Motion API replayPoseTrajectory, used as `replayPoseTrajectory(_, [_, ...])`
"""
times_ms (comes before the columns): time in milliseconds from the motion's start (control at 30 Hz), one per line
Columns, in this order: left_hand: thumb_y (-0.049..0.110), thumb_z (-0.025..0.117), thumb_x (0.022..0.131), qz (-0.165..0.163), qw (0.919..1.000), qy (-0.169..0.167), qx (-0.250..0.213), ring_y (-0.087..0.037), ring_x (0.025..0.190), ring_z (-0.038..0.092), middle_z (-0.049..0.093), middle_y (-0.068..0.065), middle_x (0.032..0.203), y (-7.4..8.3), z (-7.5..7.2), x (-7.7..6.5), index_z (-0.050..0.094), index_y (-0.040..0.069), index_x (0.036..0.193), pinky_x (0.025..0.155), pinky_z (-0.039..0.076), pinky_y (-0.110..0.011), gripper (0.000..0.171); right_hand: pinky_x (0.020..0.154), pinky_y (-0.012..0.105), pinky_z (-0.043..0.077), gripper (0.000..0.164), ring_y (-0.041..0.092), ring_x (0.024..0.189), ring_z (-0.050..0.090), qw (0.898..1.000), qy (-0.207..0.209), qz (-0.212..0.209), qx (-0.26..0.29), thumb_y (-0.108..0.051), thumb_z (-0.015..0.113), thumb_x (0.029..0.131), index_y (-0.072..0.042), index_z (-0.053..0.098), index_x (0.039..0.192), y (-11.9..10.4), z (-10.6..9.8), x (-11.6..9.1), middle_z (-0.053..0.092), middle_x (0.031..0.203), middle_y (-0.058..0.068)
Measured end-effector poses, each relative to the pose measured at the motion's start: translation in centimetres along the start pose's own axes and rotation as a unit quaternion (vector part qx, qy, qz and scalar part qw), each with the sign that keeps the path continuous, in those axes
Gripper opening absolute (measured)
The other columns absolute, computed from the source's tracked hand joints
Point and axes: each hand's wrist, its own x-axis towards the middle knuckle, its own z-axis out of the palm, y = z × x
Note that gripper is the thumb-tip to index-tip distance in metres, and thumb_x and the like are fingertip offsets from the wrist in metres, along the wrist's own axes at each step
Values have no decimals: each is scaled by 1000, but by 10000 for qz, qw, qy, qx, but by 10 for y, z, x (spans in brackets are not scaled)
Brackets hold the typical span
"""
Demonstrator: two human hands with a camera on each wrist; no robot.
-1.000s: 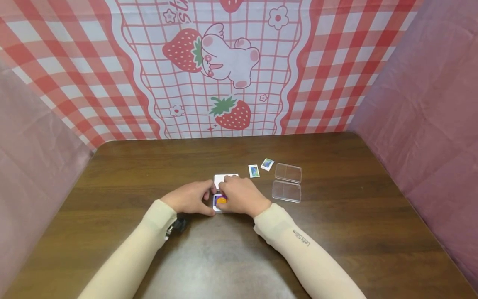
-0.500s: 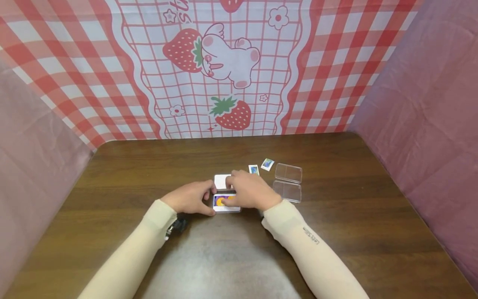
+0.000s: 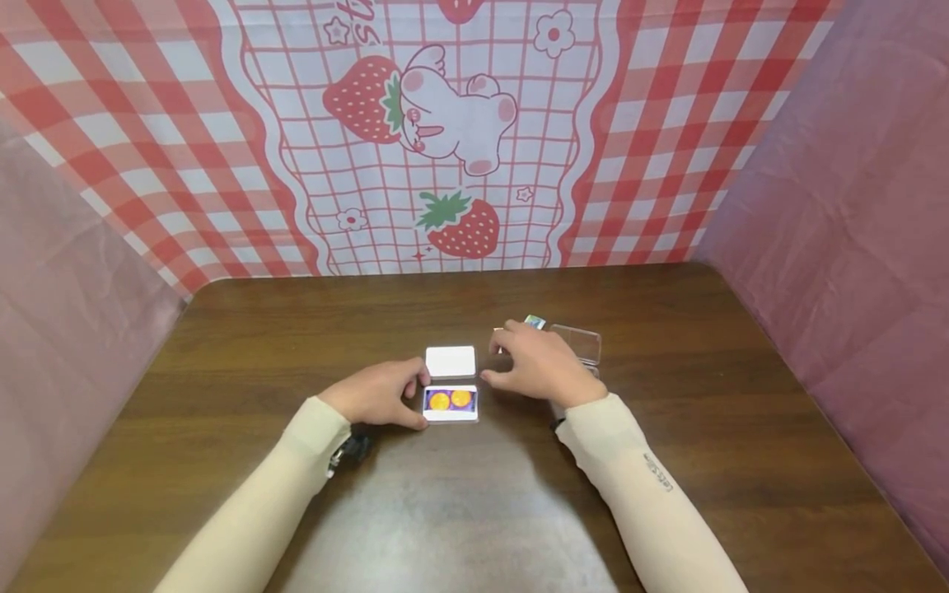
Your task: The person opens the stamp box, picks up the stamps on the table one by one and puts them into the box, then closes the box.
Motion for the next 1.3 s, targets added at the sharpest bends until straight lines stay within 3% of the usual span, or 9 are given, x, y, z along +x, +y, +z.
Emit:
replayPoseTrajectory(800, [37,90,79,-27,9999,-14,112,-15,78,54,57,0,89,1,0,0,58,16,111,74,45,-33,51,67,32,48,34,10,77,53,9996,1,8,-268,-44,80,87,-16,71,103,10,3,1,62,94,-1])
replayPoseTrajectory(1300, [42,90,78,123,9983,144,550,-16,80,55,58,2,88,6,3,2,63,15,114,74,46,-33,52,67,33,50,34,11,77,54,9994,-13,103,-337,-45,79,88,-16,71,103,8,1,1,63,95,0])
